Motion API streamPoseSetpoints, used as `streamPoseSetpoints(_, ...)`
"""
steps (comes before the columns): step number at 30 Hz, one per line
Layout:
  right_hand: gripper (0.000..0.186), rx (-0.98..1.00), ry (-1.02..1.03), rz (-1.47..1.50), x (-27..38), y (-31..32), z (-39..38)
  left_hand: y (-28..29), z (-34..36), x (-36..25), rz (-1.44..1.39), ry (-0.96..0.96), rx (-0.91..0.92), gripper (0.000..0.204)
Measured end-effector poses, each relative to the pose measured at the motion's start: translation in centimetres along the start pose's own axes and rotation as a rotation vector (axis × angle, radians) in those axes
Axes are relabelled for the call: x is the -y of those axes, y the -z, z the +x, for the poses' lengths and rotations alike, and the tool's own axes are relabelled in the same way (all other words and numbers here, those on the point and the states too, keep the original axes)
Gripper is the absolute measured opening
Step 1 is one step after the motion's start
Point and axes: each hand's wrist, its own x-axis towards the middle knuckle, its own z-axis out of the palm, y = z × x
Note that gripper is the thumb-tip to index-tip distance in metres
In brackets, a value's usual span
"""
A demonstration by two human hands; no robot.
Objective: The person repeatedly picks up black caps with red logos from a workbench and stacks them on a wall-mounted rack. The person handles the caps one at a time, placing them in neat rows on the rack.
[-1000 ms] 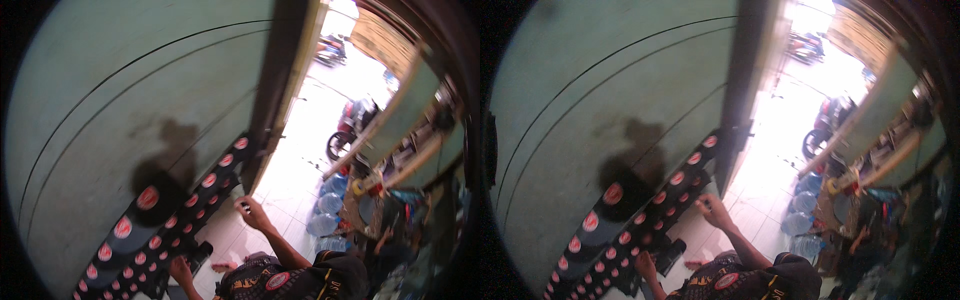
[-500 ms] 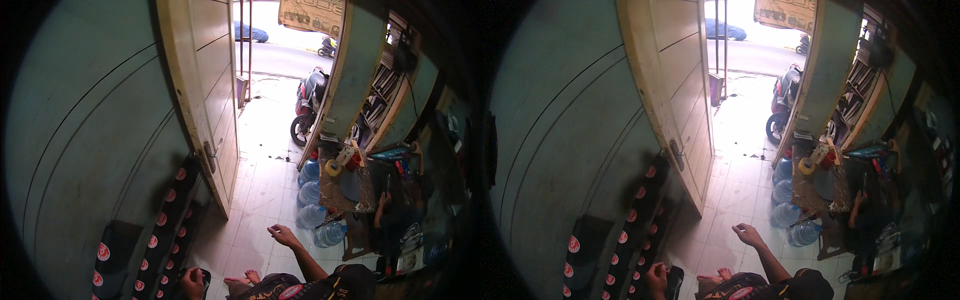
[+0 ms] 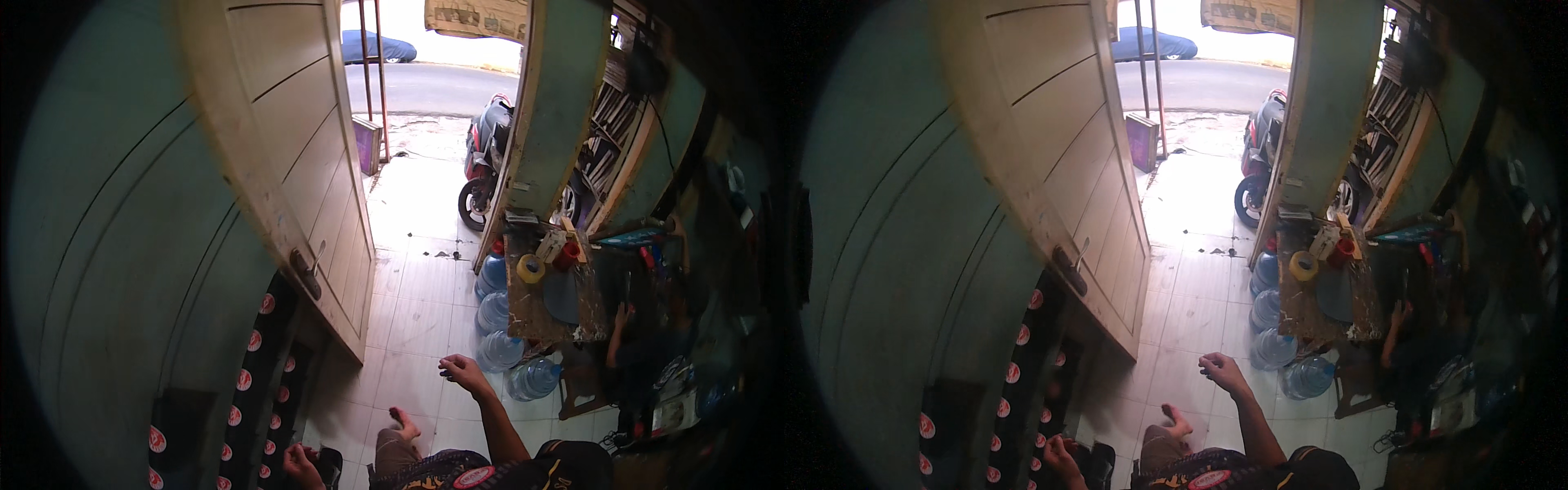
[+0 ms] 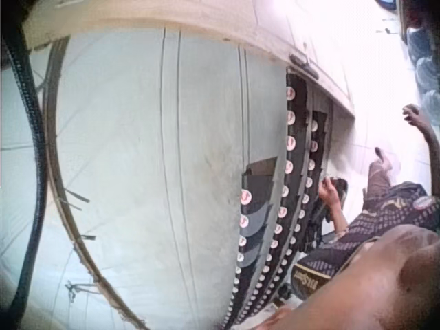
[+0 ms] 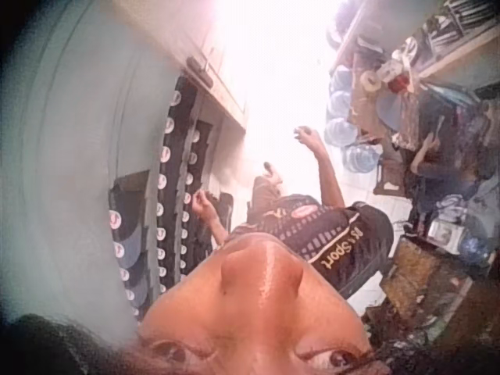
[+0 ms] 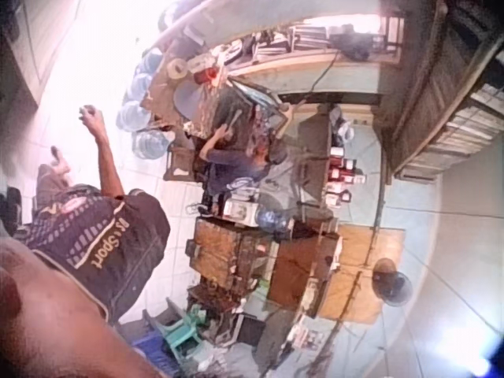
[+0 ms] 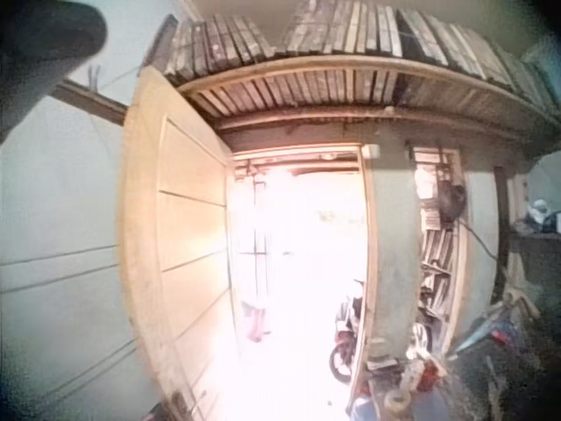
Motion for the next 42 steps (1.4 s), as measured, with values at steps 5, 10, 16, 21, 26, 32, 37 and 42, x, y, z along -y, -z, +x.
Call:
streamPoseSetpoints(5,0.028,-0.128,0.014,0.091,-0.9,3.7,2.1,-6.3,5.8,-0.4,-0.01,-0.008,0.078,0.018)
streamPoseSetpoints(10,0.031,-0.244,-0.112,0.086,-3.5,6.7,7.3,-16.2,14.5,3.0,0.118,-0.058,0.273,0.029)
streamPoseSetpoints(16,0.049,-0.023,-0.116,-0.637,-9.5,13.4,15.2,-31.0,19.6,10.9,0.213,0.092,0.577,0.039)
streamPoseSetpoints(21,0.03,-0.529,-0.625,0.185,-21.5,19.4,12.1,-35.1,17.5,25.6,0.371,0.984,1.033,0.021)
streamPoseSetpoints(26,0.022,-0.833,-0.816,0.471,-29.5,20.5,-1.3,-33.4,11.1,23.7,0.715,0.266,1.843,0.029)
streamPoseSetpoints(32,0.021,-0.984,-0.942,0.641,-29.1,18.6,-10.7,-44.9,8.2,27.0,0.834,1.016,1.486,0.033)
streamPoseSetpoints(37,0.028,-0.92,-1.014,0.648,-32.4,18.1,-9.9,-57.7,8.0,24.7,0.787,0.838,1.391,0.031)
streamPoseSetpoints(42,0.034,-0.841,0.139,-0.005,-34.1,21.9,-9.9,-63.7,7.0,20.8,0.476,0.731,1.065,0.043)
